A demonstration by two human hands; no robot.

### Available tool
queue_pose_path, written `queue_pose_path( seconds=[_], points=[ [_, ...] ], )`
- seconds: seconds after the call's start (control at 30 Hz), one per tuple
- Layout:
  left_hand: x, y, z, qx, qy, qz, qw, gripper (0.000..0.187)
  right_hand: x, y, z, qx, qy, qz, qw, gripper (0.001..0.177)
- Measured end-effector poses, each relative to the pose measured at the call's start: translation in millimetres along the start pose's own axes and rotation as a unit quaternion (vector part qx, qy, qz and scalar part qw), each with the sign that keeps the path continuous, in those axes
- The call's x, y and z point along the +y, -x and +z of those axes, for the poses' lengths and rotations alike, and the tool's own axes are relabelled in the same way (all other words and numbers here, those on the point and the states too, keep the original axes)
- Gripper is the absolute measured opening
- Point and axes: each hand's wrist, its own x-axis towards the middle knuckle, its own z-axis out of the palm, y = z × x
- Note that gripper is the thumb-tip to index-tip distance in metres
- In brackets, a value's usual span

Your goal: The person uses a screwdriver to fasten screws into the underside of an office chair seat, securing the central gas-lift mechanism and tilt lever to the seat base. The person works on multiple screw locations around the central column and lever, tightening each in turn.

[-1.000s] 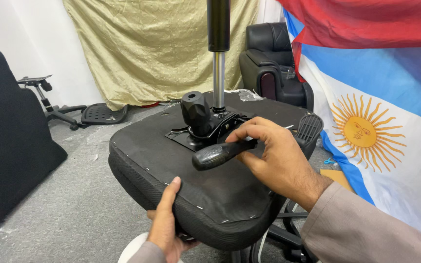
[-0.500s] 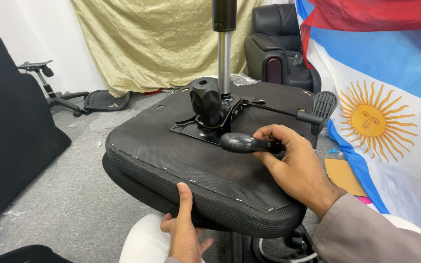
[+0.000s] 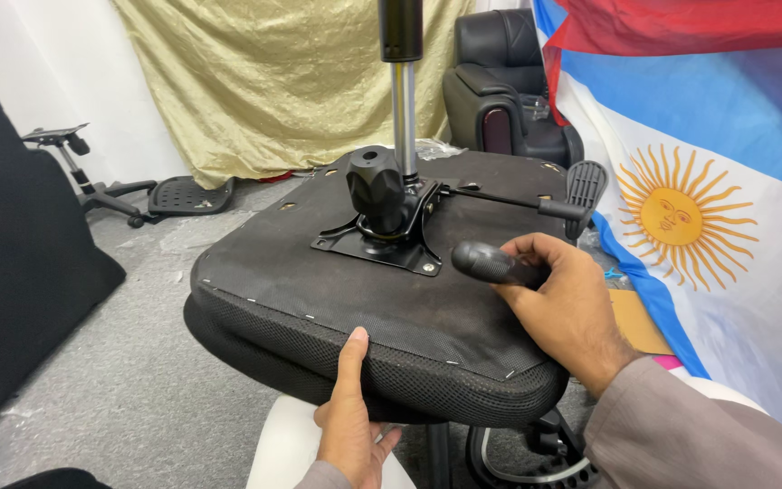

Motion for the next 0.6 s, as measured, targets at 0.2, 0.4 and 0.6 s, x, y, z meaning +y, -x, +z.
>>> queue_pose_path(
  seconds=[0.2, 0.4, 0.6],
  points=[
    [-10.8, 3.9, 14.2, 0.004, 0.011, -0.015, 1.0, 0.13, -10.9, -7.6, -13.4, 0.015, -0.107, -0.027, 0.994, 0.017],
    [-28.9, 5.7, 27.5, 0.072, -0.126, -0.06, 0.988, 0.127, -33.7, -43.8, -24.1, -0.044, -0.333, 0.049, 0.941, 0.025],
    [29.0, 33.8, -6.9, -0.126, -0.483, 0.002, 0.866, 0.079, -38.3, -67.1, -25.9, -0.105, -0.524, 0.123, 0.836, 0.02]
  ],
)
